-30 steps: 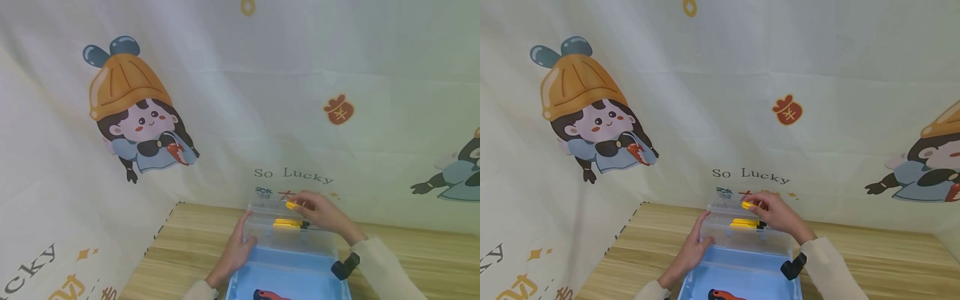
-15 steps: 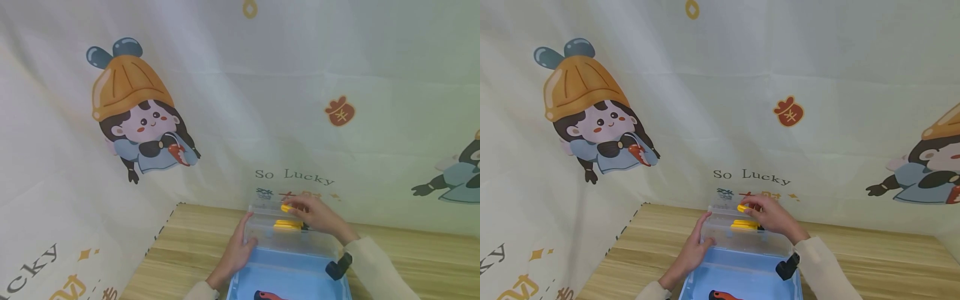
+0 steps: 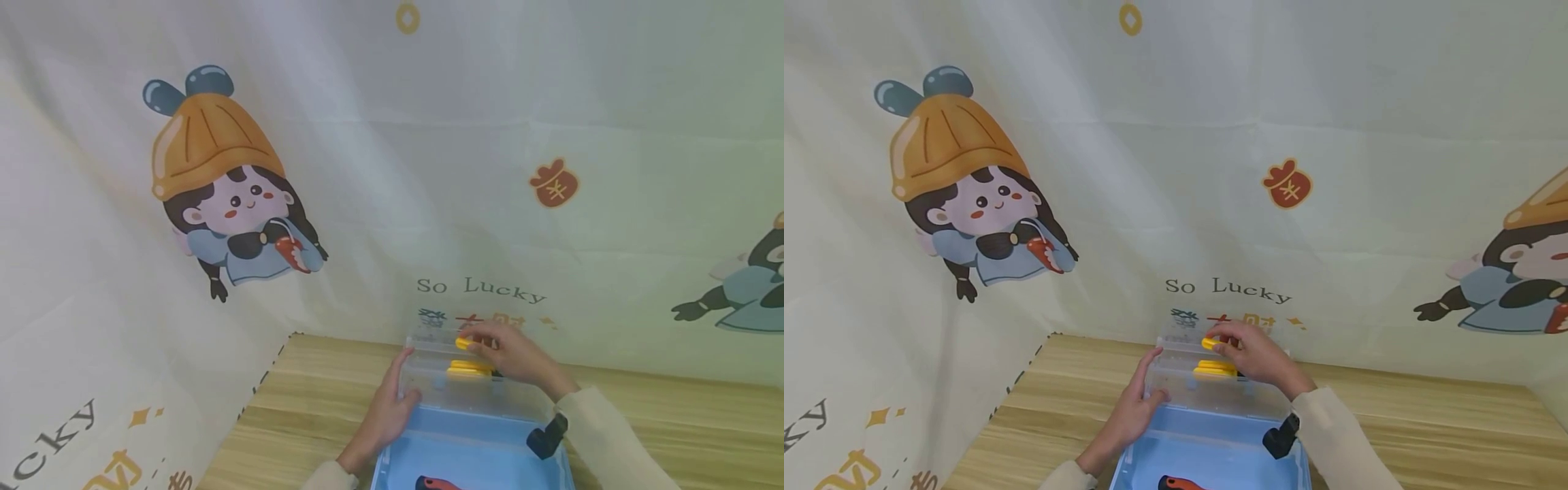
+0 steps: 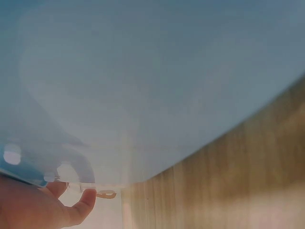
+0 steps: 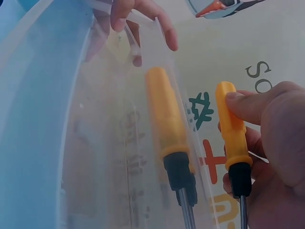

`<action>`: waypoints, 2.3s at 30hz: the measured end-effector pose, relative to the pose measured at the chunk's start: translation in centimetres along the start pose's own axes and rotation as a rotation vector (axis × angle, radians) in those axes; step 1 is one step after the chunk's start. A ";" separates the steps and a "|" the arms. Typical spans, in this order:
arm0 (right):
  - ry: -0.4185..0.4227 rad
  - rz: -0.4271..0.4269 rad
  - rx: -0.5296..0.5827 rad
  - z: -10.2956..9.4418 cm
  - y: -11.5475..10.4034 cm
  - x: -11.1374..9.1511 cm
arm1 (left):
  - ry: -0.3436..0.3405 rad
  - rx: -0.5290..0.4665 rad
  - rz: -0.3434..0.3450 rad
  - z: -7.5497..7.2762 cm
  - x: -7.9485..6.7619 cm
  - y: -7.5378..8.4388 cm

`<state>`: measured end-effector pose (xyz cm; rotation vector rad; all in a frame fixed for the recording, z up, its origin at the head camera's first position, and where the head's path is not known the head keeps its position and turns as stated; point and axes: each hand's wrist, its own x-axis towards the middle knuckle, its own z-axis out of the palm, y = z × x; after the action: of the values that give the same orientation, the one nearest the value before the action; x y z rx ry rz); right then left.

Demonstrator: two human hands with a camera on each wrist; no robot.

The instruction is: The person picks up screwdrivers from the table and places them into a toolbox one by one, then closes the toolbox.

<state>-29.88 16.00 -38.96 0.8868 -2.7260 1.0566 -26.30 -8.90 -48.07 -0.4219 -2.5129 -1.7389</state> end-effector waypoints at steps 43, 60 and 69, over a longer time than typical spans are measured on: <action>-0.004 0.040 0.011 1.5 1.0 -0.1 | 0.009 0.001 0.016 0.1 0.0 0.3; 0.029 0.029 0.059 1.8 1.5 -0.1 | -0.005 -0.011 -0.010 0.2 0.1 0.1; 0.038 0.045 0.061 1.8 1.3 -0.2 | -0.006 -0.006 -0.013 0.2 0.1 -0.1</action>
<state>-30.16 15.73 -41.15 0.8085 -2.7086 1.1583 -26.39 -8.71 -48.19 -0.4128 -2.5205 -1.7525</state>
